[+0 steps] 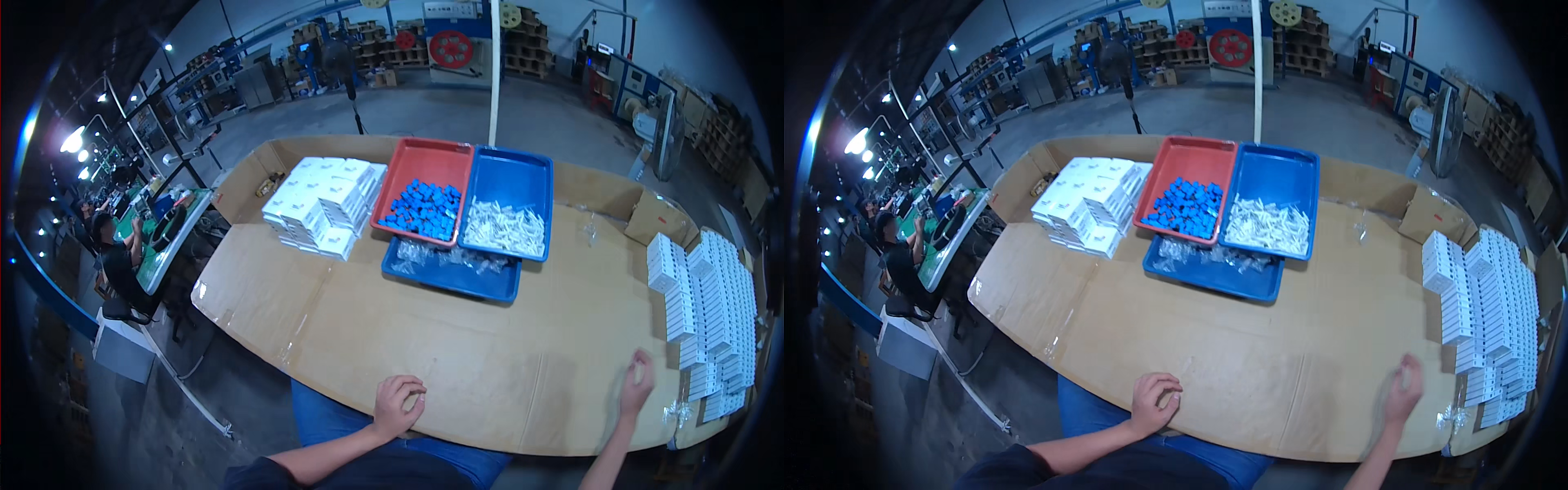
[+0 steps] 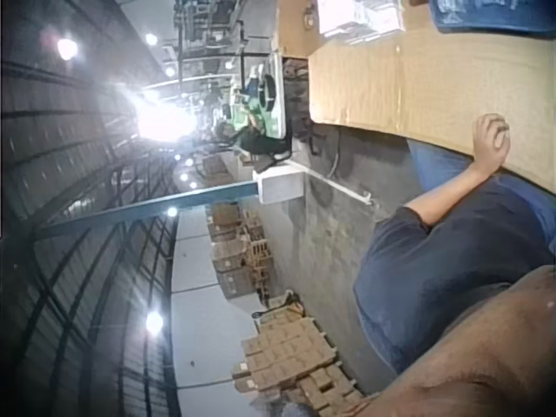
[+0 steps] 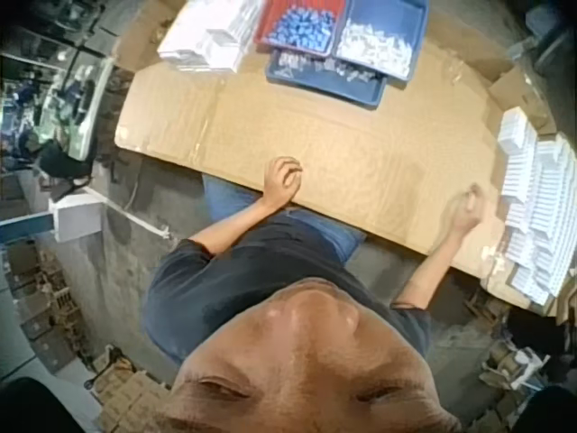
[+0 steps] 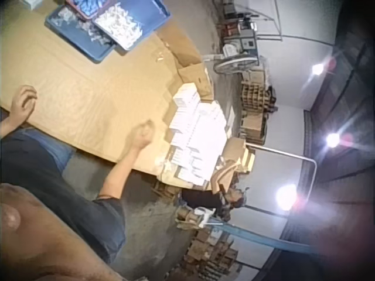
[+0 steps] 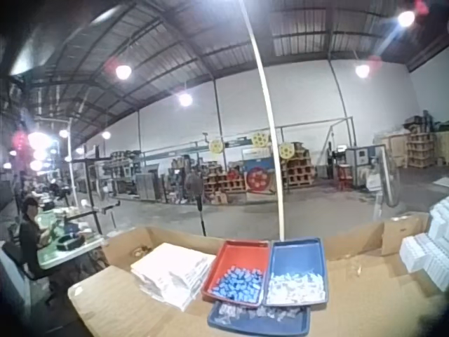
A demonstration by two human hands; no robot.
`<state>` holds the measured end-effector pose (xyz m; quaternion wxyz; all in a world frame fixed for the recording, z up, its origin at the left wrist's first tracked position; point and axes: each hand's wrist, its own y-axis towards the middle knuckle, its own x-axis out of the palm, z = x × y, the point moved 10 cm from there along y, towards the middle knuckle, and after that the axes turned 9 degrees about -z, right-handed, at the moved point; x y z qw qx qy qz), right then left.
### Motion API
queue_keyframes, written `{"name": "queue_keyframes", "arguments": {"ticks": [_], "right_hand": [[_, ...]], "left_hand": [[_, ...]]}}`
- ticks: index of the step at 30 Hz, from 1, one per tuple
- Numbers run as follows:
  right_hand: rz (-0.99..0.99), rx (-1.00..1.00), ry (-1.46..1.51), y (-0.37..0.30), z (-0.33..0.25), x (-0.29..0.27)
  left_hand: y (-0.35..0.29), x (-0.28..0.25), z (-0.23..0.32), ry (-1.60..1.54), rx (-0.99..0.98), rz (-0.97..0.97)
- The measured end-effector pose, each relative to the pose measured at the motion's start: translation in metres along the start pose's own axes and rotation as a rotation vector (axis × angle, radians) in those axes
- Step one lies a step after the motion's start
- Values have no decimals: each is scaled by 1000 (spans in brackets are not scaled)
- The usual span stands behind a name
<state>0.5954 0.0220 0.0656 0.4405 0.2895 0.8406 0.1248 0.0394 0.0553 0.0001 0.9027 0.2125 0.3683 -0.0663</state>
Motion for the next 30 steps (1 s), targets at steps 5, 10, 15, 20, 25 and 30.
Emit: {"name": "queue_keyframes", "arguments": {"ticks": [5,10,15,20,25,30], "right_hand": [[-221,-57,146,-41,-125,97],[-377,-197,185,-46,-226,173],[-674,-317,248,7,-318,249],[-832,-607,212,93,-419,318],[-879,-695,351,199,-497,381],[-855,-812,423,299,-570,484]], "left_hand": [[0,-15,-33,-211,-103,22],[18,-62,-83,-183,-207,20],[28,-101,-138,-31,-250,151],[6,-77,-184,28,-289,125],[27,-91,-166,-3,-339,4],[33,-82,-171,147,-370,-17]]}}
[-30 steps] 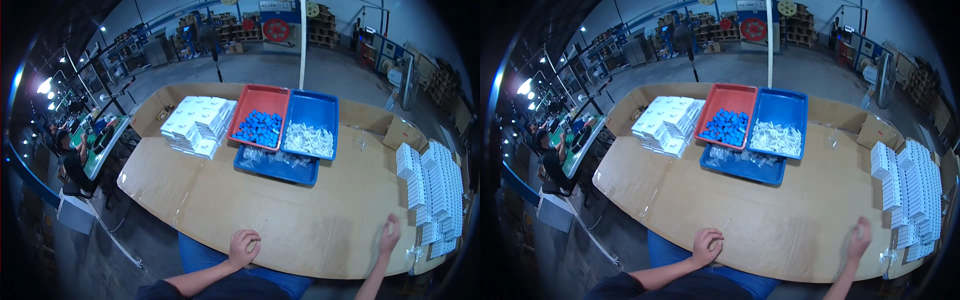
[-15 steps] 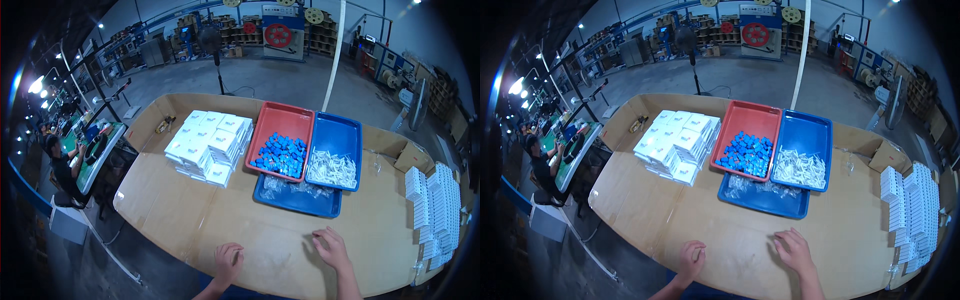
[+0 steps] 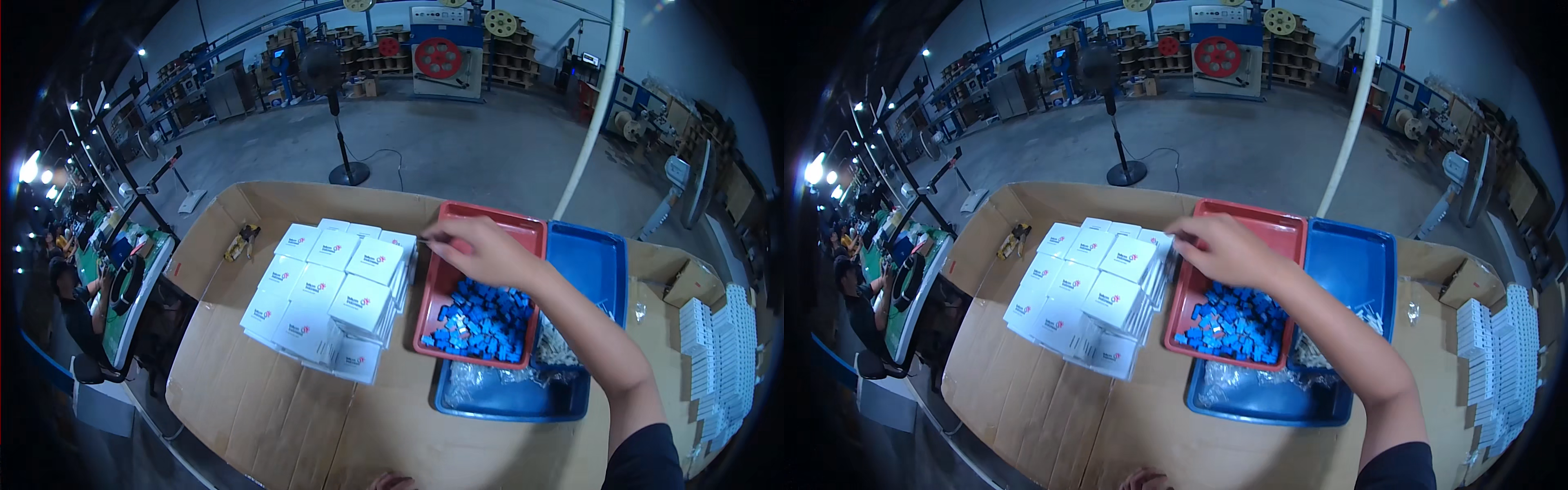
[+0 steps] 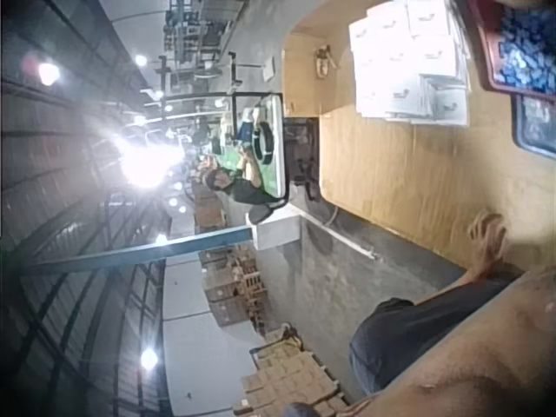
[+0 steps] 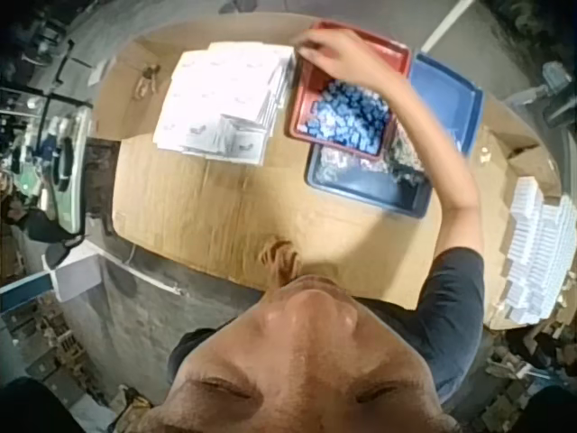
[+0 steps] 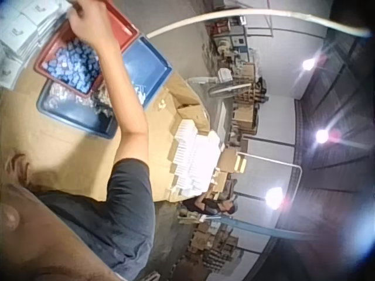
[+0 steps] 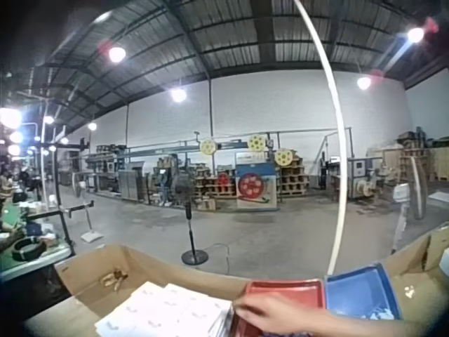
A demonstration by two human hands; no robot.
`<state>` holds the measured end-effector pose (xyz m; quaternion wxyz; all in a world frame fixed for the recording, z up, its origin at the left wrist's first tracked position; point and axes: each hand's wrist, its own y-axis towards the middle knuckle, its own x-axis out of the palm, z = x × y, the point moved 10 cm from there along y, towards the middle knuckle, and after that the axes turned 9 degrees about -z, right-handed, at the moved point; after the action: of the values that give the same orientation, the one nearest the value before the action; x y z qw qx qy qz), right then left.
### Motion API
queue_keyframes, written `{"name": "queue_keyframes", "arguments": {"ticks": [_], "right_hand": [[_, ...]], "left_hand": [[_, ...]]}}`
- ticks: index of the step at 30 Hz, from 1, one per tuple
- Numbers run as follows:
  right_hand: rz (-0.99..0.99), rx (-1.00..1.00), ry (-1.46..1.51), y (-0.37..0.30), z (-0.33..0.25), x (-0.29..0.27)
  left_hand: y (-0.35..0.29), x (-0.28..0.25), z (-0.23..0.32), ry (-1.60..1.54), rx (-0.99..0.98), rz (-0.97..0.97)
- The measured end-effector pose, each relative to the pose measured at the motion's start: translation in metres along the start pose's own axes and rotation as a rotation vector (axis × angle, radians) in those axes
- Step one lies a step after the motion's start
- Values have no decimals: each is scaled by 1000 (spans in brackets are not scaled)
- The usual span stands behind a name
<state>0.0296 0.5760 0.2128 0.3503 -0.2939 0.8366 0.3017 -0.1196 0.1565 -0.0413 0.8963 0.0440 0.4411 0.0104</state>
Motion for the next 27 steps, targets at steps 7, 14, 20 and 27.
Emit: {"name": "queue_keyframes", "arguments": {"ticks": [7,14,20,27], "right_hand": [[-266,31,-155,184,72,93],[-620,168,-346,270,150,197],[-754,218,-370,290,177,235],[-816,314,-336,286,191,235]], "left_hand": [[25,-29,15,-48,-66,84],[7,-4,-18,-40,-125,159],[-17,12,-27,-22,-175,157],[-15,14,-30,67,-135,173]]}}
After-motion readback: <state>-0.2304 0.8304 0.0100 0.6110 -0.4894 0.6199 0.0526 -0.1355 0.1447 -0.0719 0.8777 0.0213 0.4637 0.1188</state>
